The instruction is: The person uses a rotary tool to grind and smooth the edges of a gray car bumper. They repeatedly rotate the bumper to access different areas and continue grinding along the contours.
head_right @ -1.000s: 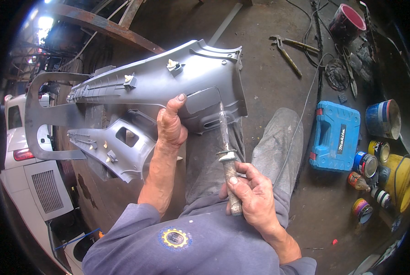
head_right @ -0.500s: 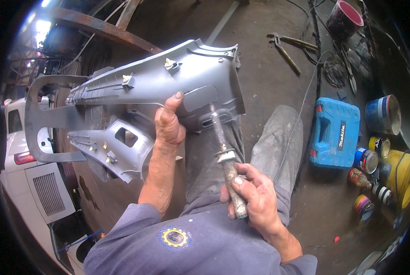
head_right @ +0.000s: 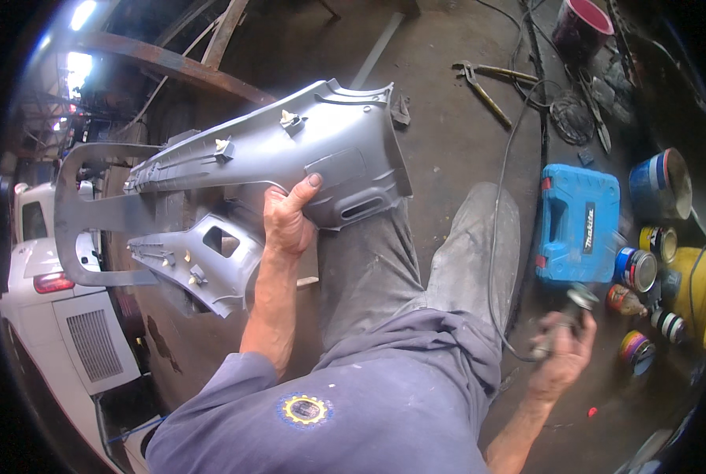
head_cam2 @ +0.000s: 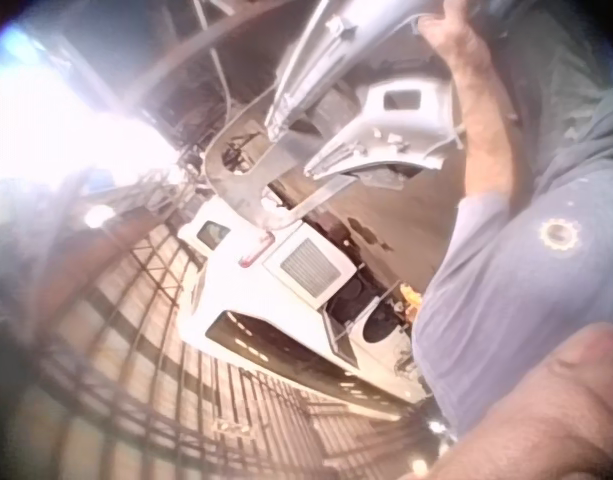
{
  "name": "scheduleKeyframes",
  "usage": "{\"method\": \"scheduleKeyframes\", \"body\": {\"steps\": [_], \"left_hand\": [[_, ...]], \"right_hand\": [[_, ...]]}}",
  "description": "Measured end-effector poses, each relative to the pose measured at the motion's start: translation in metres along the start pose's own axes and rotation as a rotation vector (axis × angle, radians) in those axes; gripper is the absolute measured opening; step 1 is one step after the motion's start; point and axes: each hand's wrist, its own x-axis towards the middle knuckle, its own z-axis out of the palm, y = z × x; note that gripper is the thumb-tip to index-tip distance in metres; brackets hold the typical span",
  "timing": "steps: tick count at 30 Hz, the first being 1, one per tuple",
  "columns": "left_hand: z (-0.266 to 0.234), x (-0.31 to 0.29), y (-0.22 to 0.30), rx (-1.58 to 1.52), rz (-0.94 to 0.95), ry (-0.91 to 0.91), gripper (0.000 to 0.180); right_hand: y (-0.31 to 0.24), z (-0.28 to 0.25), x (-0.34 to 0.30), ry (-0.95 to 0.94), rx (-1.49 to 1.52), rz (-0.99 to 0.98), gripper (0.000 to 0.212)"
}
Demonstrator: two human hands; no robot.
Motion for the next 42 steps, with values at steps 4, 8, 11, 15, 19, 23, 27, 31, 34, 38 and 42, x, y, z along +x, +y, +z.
{"method": "scheduleKeyframes", "body": {"steps": [4,8,11,15,19,23,27,31,34,38,42], "left_hand": [[0.006,0.006,-0.004,0.144,0.088,0.102,0.019],[0.008,0.010,-0.015,0.084,0.148,0.161,0.043],[-0.004,0.015,-0.020,0.101,0.121,0.114,0.041],[0.006,0.013,-0.014,0.088,0.116,0.161,0.042],[0.005,0.012,-0.014,0.083,0.123,0.137,0.038],[-0.006,0.014,-0.022,0.085,0.135,0.101,0.033],[0.002,0.010,-0.015,0.104,0.139,0.107,0.031],[-0.001,0.013,-0.019,0.090,0.141,0.098,0.028],[-0.001,0.010,-0.016,0.094,0.136,0.089,0.025],[0.002,0.009,-0.015,0.093,0.140,0.095,0.022],[0.002,0.010,-0.016,0.068,0.131,0.095,0.020]], "right_hand": [[-0.023,0.080,-0.034,-0.447,-0.218,-0.045,0.044],[-0.027,0.125,-0.035,-0.545,-0.490,-0.464,0.045],[-0.029,0.131,-0.032,-0.562,-0.600,-0.524,0.048],[-0.022,0.133,-0.025,-0.565,-0.655,-0.622,0.047],[-0.021,0.134,-0.023,-0.568,-0.674,-0.646,0.047],[-0.021,0.138,-0.022,-0.566,-0.692,-0.662,0.047],[-0.019,0.138,-0.021,-0.567,-0.698,-0.669,0.047],[-0.018,0.140,-0.020,-0.546,-0.664,-0.698,0.047],[-0.019,0.142,-0.021,-0.558,-0.693,-0.694,0.048],[-0.019,0.142,-0.023,-0.557,-0.750,-0.691,0.047],[-0.024,0.144,-0.024,-0.532,-0.848,-0.766,0.046]]}}
